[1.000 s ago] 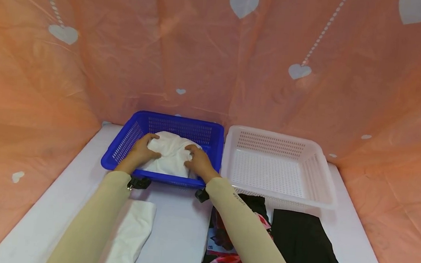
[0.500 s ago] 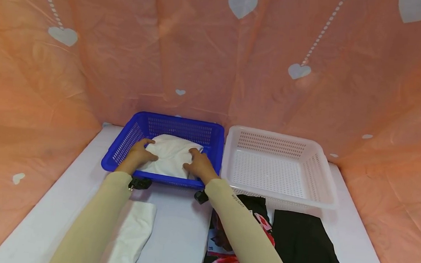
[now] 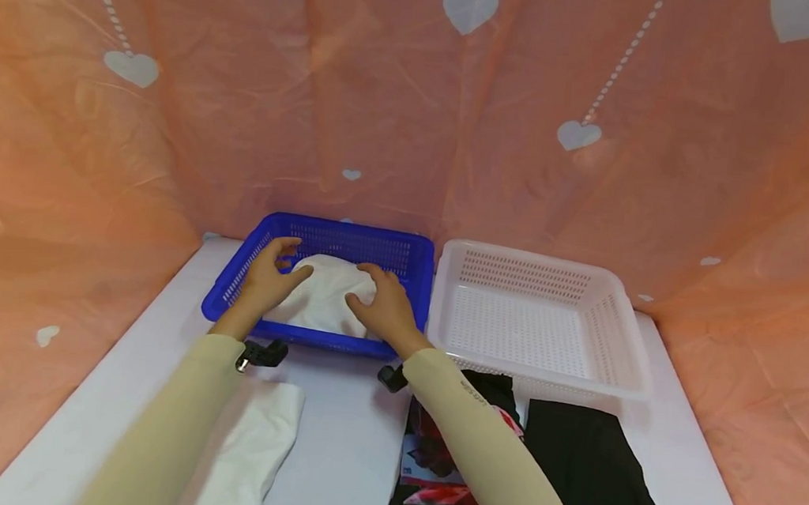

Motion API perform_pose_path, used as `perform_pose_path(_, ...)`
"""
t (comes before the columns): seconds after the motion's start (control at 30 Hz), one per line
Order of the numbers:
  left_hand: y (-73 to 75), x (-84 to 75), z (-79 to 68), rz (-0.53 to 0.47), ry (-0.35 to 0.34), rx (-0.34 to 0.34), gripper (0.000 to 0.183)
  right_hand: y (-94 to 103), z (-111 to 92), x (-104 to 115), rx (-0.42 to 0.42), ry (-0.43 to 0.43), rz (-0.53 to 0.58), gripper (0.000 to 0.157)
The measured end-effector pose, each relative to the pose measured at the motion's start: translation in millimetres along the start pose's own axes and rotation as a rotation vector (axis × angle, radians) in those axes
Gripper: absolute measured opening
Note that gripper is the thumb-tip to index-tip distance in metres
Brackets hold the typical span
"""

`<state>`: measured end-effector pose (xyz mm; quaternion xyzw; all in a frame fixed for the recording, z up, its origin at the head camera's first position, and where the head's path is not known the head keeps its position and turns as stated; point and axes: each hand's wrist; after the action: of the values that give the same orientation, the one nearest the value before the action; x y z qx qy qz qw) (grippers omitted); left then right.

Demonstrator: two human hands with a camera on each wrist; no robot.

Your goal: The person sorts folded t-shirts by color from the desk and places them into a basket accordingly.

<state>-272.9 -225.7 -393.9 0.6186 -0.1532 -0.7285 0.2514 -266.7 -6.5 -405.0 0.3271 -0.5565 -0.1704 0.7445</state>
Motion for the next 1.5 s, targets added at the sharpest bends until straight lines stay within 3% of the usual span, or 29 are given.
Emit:
perform_pose_path(0.17,15.1,-7.0,-17.4,0.007,-0.031,0.049,0.054,5.2,-16,13,0.023,0.044,0.112,0.055)
perform_pose_path(0.43,39.9,-7.8,-58.5,0.037,-0.108,0.106,0.051,6.9,-48,28,0.042,0.067,0.276,0.052)
perform_pose_path(0.63,51.1,2.0,-93.7,0.046,-0.213,0.08,0.043,-2.7,-76,31,0.052,0.089,0.382,0.047)
perform_pose_path(0.73,57.0,13.2,-112.4,0.085,-0.225,0.077,0.042,-11.4,-89,32,0.087,0.082,0.408,0.046)
perform_pose_path(0.9,68.8,37.9,-139.2,0.164,-0.16,0.138,0.049,-28.6,-106,29,0.15,0.052,0.414,0.046)
perform_pose_path(1.07,79.8,63.0,-158.3,0.202,-0.047,0.224,0.057,-47.8,-119,24,0.232,-0.02,0.383,0.046)
perform_pose_path(1.23,86.6,81.3,-171.3,0.22,0.034,0.279,0.055,-60.9,-129,21,0.301,-0.074,0.341,0.049)
perform_pose_path(1.5,93.4,97.2,-185.4,0.217,0.149,0.405,0.063,-76.2,-139,19,0.375,-0.148,0.374,0.053)
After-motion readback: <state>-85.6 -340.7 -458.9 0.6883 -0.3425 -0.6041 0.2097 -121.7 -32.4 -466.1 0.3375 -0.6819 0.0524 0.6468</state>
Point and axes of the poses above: each hand's wrist, its own z-axis towards the middle knuckle, its own y-axis out of the back of the hand, x = y × z
